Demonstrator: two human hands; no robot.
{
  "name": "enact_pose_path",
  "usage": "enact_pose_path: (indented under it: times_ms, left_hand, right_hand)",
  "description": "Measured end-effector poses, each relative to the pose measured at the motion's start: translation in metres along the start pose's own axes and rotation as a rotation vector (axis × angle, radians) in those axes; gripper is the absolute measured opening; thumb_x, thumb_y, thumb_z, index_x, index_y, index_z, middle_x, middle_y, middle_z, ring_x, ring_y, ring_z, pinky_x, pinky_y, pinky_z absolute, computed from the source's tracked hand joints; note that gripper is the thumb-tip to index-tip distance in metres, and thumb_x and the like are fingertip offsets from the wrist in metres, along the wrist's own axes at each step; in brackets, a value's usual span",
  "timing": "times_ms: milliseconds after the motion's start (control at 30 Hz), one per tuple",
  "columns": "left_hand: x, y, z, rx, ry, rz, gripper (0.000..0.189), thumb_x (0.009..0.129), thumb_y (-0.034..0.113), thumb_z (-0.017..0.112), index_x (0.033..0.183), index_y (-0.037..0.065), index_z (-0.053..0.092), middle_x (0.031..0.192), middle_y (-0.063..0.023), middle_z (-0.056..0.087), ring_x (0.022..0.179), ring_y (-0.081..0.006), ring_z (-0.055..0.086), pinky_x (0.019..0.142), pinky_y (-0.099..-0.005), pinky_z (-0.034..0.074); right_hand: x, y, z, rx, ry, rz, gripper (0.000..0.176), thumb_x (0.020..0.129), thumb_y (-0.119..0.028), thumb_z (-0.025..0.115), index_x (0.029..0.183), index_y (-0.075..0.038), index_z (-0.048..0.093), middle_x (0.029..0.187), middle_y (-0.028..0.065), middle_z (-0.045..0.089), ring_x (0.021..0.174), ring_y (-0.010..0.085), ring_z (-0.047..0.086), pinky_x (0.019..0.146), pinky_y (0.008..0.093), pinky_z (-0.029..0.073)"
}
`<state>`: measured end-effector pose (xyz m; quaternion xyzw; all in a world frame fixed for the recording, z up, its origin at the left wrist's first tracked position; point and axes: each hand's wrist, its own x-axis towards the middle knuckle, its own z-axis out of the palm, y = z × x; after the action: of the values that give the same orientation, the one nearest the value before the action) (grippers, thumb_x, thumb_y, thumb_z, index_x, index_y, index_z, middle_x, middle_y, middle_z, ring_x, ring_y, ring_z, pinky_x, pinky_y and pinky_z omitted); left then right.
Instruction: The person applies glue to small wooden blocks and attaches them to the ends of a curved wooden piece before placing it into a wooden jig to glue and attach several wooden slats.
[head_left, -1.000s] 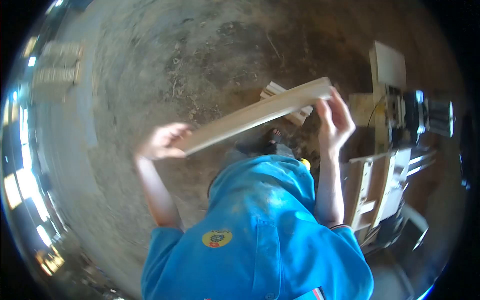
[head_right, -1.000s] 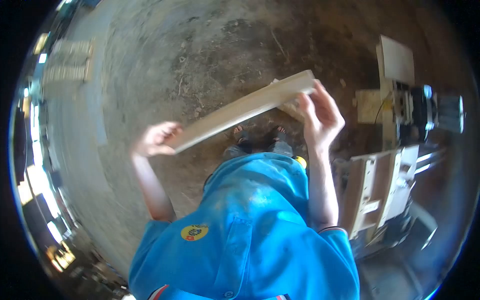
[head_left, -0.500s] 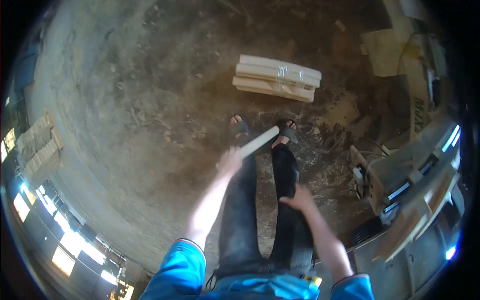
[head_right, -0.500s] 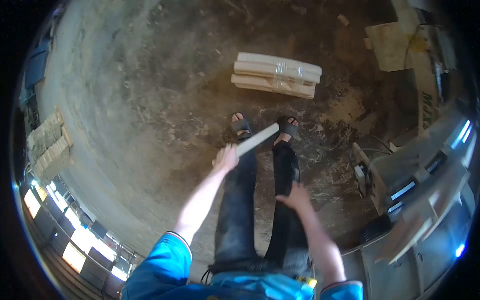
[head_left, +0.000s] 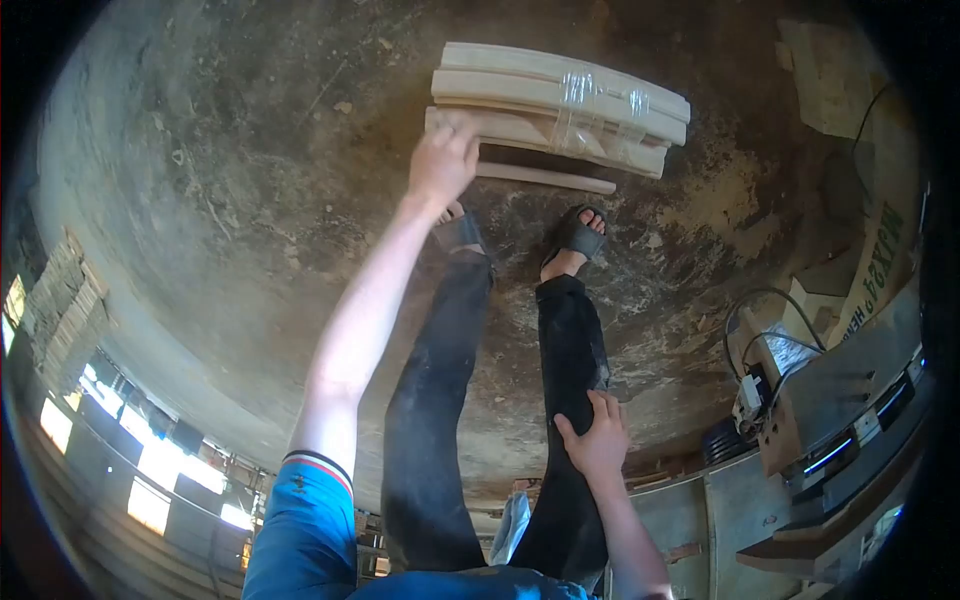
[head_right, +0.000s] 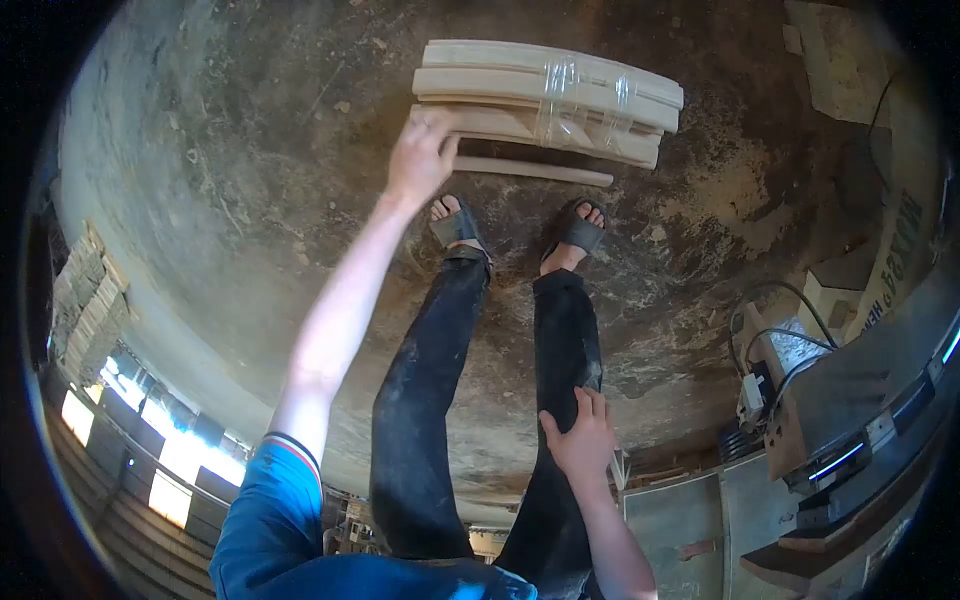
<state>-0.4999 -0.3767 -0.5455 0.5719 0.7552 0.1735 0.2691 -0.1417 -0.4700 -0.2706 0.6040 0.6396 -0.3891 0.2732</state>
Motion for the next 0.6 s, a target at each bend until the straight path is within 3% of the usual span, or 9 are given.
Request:
enact_pose_path:
  times_ms: [33,133,233,267,300,367,500,600]
  left_hand:
    - [0.021,-0.002,-0.018,0.098,0.087,0.049,0.043,0.082,0.016,0.075,0.122,0.006,0.064,0.123,-0.0152,0.063,0.123,-0.0343,0.055,0.104,-0.0446,0.047]
    - [0.076,-0.02,-0.035,0.225,-0.056,-0.099,0.065,0.077,0.02,0.082,0.135,0.007,0.055,0.139,-0.0173,0.047,0.123,-0.0384,0.054,0.104,-0.0441,0.048]
    - [0.099,-0.017,-0.031,0.099,-0.179,-0.261,0.068,0.072,0.019,0.086,0.131,0.007,0.054,0.132,-0.0199,0.049,0.119,-0.0392,0.057,0.098,-0.0467,0.052]
    - [0.095,-0.018,-0.028,0.154,-0.111,-0.189,0.064,0.072,0.015,0.085,0.128,0.007,0.055,0.13,-0.0195,0.048,0.113,-0.039,0.062,0.091,-0.0464,0.057]
    - [0.088,-0.019,-0.026,0.15,-0.116,-0.191,0.064,0.072,0.015,0.085,0.128,0.007,0.055,0.13,-0.0195,0.048,0.113,-0.039,0.062,0.091,-0.0464,0.057]
    - [0.07,-0.024,-0.027,0.216,-0.031,-0.012,0.048,0.08,0.01,0.076,0.123,0.004,0.056,0.127,-0.0197,0.052,0.108,-0.0372,0.065,0.086,-0.0435,0.059]
    - [0.071,-0.05,-0.015,0.343,-0.027,0.152,0.046,0.08,0.008,0.073,0.123,0.004,0.058,0.121,-0.0155,0.058,0.106,-0.0343,0.065,0.09,-0.0452,0.057]
    - [0.084,-0.047,-0.018,0.524,-0.121,0.215,0.033,0.079,0.004,0.068,0.111,0.002,0.061,0.111,-0.0149,0.064,0.1,-0.0318,0.067,0.084,-0.0431,0.057]
  right_hand:
    - [0.003,-0.002,-0.001,-0.008,-0.042,0.026,0.061,0.077,-0.035,0.082,0.123,-0.002,0.061,0.126,0.0156,0.061,0.116,0.0386,0.059,0.094,0.0476,0.051]
    - [0.007,-0.004,-0.004,-0.042,-0.063,0.035,0.06,0.079,-0.036,0.08,0.125,-0.002,0.061,0.127,0.0154,0.06,0.119,0.0382,0.057,0.094,0.0479,0.051]
    - [0.008,0.0,-0.002,-0.07,-0.054,0.021,0.059,0.079,-0.036,0.08,0.124,-0.002,0.062,0.126,0.0152,0.06,0.118,0.0377,0.057,0.094,0.0479,0.051]
    - [0.008,0.001,-0.001,-0.061,-0.05,0.017,0.058,0.079,-0.036,0.08,0.123,-0.002,0.062,0.125,0.0151,0.06,0.118,0.0373,0.057,0.094,0.0479,0.052]
    - [0.009,-0.001,-0.003,-0.065,-0.054,0.021,0.058,0.079,-0.036,0.08,0.123,-0.002,0.062,0.125,0.0151,0.06,0.118,0.0373,0.057,0.094,0.0479,0.052]
    - [0.01,-0.007,-0.006,-0.065,-0.082,0.063,0.057,0.079,-0.036,0.08,0.121,-0.002,0.062,0.124,0.0141,0.061,0.116,0.0371,0.058,0.094,0.0476,0.052]
    - [0.01,0.0,-0.003,-0.066,-0.052,0.028,0.055,0.079,-0.036,0.08,0.119,-0.002,0.063,0.124,0.0129,0.061,0.116,0.0369,0.058,0.093,0.0476,0.052]
    - [0.012,-0.002,-0.005,-0.055,-0.059,0.036,0.055,0.079,-0.037,0.079,0.119,-0.003,0.063,0.123,0.0128,0.061,0.117,0.0367,0.057,0.094,0.0479,0.052]
